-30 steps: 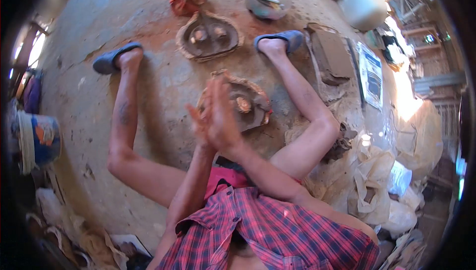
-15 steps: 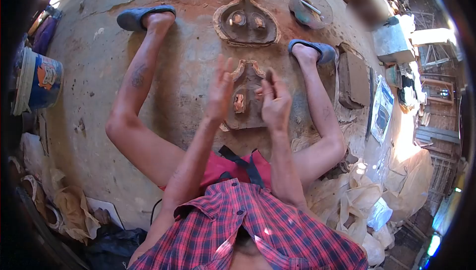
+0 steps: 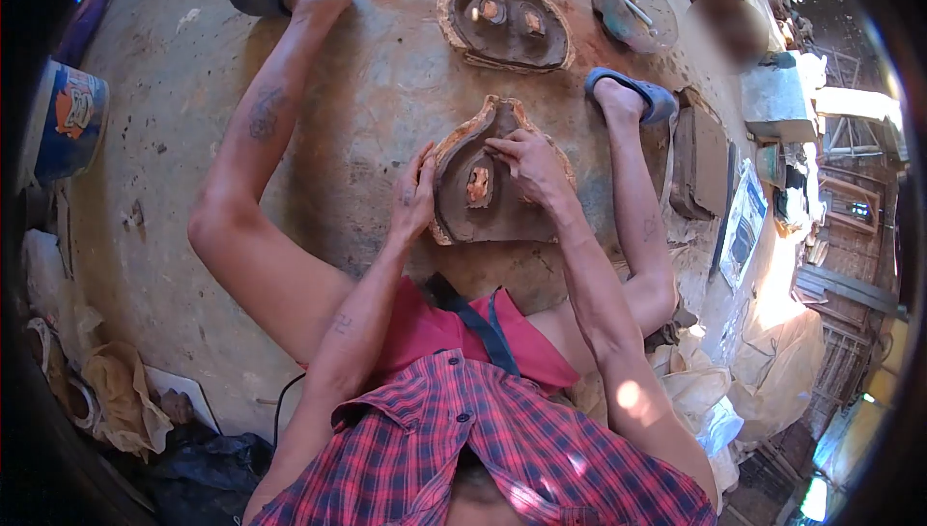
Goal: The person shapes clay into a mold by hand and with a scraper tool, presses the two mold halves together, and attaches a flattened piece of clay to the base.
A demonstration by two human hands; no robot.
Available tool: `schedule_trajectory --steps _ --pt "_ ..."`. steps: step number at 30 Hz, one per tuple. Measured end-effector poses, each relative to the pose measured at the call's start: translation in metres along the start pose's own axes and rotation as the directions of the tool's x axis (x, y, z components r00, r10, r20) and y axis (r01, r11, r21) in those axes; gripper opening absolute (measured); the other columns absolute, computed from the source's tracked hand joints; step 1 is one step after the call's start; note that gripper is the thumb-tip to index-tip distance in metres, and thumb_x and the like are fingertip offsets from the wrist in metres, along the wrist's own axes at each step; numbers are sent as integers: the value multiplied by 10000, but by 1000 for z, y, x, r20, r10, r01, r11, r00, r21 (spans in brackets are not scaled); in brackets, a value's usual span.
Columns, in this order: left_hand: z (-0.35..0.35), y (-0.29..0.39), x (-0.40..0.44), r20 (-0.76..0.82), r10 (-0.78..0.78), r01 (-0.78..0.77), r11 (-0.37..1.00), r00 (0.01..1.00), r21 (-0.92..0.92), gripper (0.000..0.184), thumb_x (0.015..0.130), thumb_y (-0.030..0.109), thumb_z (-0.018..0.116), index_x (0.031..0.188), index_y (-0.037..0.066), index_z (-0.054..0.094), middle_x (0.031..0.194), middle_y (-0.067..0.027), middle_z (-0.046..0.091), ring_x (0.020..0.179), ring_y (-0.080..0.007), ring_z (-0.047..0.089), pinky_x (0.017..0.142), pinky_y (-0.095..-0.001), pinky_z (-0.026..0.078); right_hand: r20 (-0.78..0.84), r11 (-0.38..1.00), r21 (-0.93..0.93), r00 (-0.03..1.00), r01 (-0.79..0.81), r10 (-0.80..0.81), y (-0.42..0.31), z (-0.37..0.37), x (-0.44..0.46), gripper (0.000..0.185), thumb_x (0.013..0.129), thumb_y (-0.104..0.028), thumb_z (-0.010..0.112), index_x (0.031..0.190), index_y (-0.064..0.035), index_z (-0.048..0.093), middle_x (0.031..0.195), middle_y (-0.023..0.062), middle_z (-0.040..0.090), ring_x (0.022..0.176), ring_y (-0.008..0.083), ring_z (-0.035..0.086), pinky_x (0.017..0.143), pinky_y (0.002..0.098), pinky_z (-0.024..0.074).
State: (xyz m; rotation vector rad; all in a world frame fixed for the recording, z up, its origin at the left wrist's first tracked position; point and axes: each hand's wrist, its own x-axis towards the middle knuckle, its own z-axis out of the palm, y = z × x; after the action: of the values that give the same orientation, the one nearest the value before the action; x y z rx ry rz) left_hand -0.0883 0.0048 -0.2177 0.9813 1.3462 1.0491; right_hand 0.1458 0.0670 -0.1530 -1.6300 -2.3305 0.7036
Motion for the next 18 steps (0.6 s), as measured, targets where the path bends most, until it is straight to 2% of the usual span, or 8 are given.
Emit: schedule_trajectory --steps 2,4,5,7,11,14,16,18 --pt "3 -1 5 -45 70 -62 986 997 151 463 1122 306 463 1481 34 574 1434 -211 644 1346 -329 609 1124 -412 461 25 1000 0 999 29 -29 1 5 0 375 909 -52 666 1247 -171 775 1108 105 717 1015 351 674 941 436 553" --pt "5 -4 12 -62 46 -37 988 997 148 458 1124 322 452 1464 49 591 1413 -212 655 1329 -346 616 1109 -425 468 43 986 -155 998 59 -53 -2 5 -1 439 883 -65 663 1288 -205 756 1153 64 692 1073 327 647 946 430 565" --pt "5 -8 13 -70 24 -13 988 997 151 455 1125 338 441 1447 63 608 1393 -214 665 1313 -363 624 1094 -438 474 49 987 -151 998 57 -50 -8 7 -5 439 883 -65 663 1288 -205 756 1153 64 692 1073 327 647 946 430 565" --pt "5 -12 15 -90 42 -26 985 995 172 455 1125 346 435 1440 72 615 1367 -221 676 1291 -376 634 1079 -449 480 72 942 -336 997 23 1 -18 4 -10 499 868 -67 655 1333 -232 727 1195 47 651 1146 309 607 931 429 581" --pt "9 -14 15 -125 88 -68 985 988 156 455 1124 367 425 1429 94 624 1304 -235 701 1237 -410 656 1044 -476 492 96 930 -366 995 30 6 -26 -5 -8 493 890 -35 643 1350 -193 721 1176 85 629 1113 309 601 958 425 545" --pt "7 -11 15 -138 86 -60 981 987 187 451 1120 372 429 1421 105 634 1281 -239 708 1224 -423 658 1032 -481 498 123 971 -237 992 28 2 -27 -10 0 482 899 -49 644 1354 -191 715 1180 91 611 1077 321 598 969 427 536" --pt "9 -15 14 -158 88 -58 981 983 187 442 1117 368 439 1414 109 640 1281 -234 709 1223 -420 660 1030 -479 499 131 948 -312 986 -62 108 -38 -7 -10 467 897 -50 657 1347 -162 714 1111 108 616 1068 325 601 948 437 533" --pt "10 -13 14 -171 120 -87 979 978 184 433 1115 364 448 1407 113 647 1281 -230 711 1223 -416 662 1027 -476 501 133 940 -329 982 -86 137 -43 -1 -15 459 895 -60 666 1344 -148 712 1085 124 616 1063 335 604 931 445 532"
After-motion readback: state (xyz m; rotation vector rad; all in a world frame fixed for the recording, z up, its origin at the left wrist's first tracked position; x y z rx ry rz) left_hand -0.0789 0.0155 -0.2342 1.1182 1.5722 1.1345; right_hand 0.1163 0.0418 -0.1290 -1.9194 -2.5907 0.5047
